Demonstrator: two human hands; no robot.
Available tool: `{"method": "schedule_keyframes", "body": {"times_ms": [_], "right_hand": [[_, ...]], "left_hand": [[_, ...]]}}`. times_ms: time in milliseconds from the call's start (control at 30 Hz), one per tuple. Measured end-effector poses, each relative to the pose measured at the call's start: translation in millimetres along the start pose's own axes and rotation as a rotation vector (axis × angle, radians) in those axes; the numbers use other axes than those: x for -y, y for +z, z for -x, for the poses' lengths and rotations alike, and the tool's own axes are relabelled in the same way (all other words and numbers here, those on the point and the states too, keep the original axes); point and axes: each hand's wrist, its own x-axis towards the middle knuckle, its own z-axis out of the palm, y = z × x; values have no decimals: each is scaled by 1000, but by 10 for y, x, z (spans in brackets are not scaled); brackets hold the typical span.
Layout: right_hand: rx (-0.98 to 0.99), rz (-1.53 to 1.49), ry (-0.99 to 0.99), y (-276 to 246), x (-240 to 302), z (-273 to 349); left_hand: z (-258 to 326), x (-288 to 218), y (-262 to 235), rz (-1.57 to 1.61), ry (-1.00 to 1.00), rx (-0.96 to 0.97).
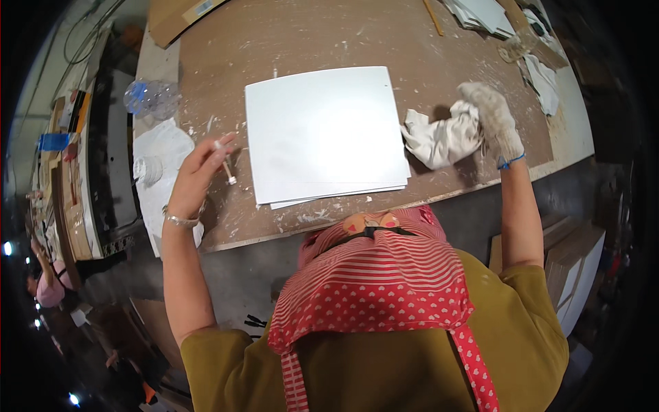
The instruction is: The person wipes white panels with a cloth and touches up their edges using a cotton swab. The person then stacks and places the panels onto a pallet, removes a glove, and unfastens an apron.
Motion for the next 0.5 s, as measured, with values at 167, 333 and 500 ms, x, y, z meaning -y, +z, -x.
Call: {"method": "schedule_keyframes", "body": {"times_ms": [167,333,500], "right_hand": [[-377,163,-258,-180,-107,-60],[3,1037,-111,404,-89,225],[-147,850,-266,341,-462,295]], "left_hand": [[-43,149,-7,209,-14,-75],[-74,203,-107,377,70,-225],[-80,188,-160,377,64,-291]]}}
